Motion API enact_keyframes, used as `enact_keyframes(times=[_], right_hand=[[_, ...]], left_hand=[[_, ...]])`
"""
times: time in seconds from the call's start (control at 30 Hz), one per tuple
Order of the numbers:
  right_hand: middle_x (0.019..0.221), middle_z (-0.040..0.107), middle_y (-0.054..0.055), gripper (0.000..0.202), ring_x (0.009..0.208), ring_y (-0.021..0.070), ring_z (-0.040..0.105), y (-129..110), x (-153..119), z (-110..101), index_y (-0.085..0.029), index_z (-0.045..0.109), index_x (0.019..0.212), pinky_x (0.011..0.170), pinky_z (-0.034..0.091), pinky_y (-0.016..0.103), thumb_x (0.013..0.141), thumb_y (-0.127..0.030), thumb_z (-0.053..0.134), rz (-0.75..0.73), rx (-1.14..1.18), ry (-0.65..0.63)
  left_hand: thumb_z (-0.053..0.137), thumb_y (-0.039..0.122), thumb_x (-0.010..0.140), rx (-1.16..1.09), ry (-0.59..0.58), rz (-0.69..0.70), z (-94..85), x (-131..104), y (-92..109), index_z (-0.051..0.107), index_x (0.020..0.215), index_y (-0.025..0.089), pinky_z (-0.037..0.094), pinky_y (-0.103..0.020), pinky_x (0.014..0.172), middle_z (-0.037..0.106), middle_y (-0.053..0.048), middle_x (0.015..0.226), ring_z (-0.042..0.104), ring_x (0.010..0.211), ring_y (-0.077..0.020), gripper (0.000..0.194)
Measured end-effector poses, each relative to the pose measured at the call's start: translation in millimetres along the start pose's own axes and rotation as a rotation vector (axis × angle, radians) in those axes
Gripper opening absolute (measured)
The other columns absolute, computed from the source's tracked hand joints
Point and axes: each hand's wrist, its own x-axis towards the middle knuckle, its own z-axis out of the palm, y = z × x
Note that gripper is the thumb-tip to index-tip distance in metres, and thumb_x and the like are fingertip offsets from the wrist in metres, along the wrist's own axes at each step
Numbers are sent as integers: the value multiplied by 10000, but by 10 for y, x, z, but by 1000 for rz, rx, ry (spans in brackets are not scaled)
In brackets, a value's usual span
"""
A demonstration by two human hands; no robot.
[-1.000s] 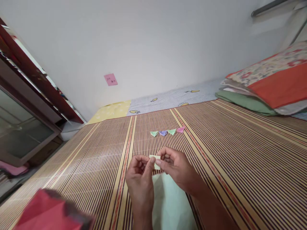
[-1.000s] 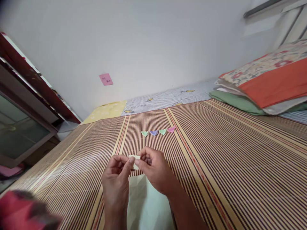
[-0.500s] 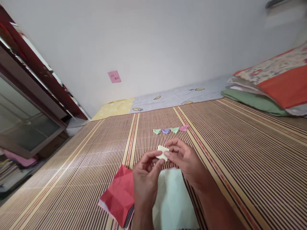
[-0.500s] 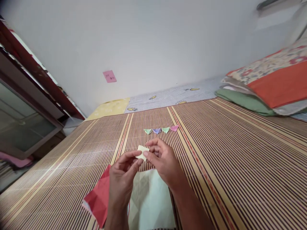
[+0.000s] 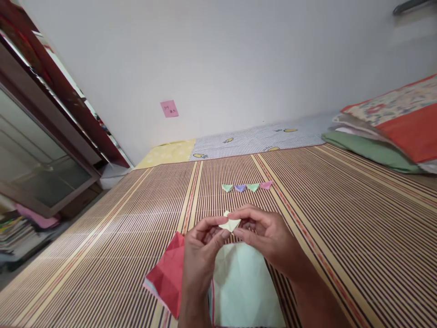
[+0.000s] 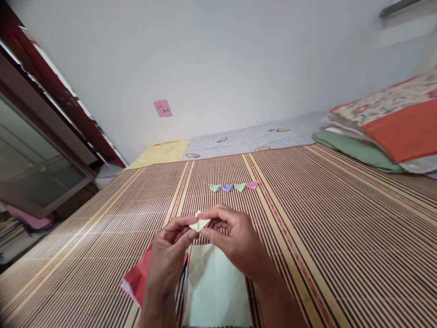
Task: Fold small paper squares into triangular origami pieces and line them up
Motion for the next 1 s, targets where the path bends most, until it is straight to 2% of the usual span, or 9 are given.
enact_keyframes(times=[0.13,0.23,0.33,0.47,0.67,0.83,1.0], right_hand=[[961,697,41,91,922,193,677,10,13,24,-229,773,951,810,533,330,903,-202,700,-45,-5,34],[872,688,23,31,837,177,665,35,25,62,-216,747,875,755,525,311,893,-232,727,-38,29,95],[806,659,4,107,740,153,623,62,30,106,-201,700,819,680,502,285,874,-274,755,-9,66,159],[787,637,4,144,715,150,593,69,29,150,-189,661,775,654,481,283,877,-262,732,-21,51,192],[760,627,5,143,690,156,578,47,30,193,-192,625,750,639,477,295,882,-214,676,-32,11,232],[772,653,20,127,688,163,596,52,28,225,-184,635,753,636,487,300,873,-206,671,-30,-11,266],[750,658,16,120,678,165,608,91,29,235,-185,634,765,632,497,301,867,-222,685,1,-29,280]], left_hand=[[819,243,792,99,46,78,42,-4,17,784,839,195,525,-198,670,734,-19,783,634,703,-112,76],[787,274,826,179,78,133,61,-8,18,770,811,191,518,-201,652,721,-18,763,625,692,-117,87],[770,290,841,228,86,172,78,-7,20,750,794,183,504,-198,626,699,-14,739,607,674,-116,119],[775,297,832,242,86,181,116,-10,25,722,791,175,505,-201,623,678,-6,723,602,666,-116,139],[778,291,830,258,150,182,170,-29,18,697,836,180,516,-200,633,685,-4,755,623,684,-117,137],[795,285,818,235,199,178,184,-38,17,672,935,205,530,-196,638,717,-3,817,654,704,-117,188],[774,295,839,304,178,188,148,-38,8,719,956,197,539,-207,650,730,-21,835,665,717,-125,162]])
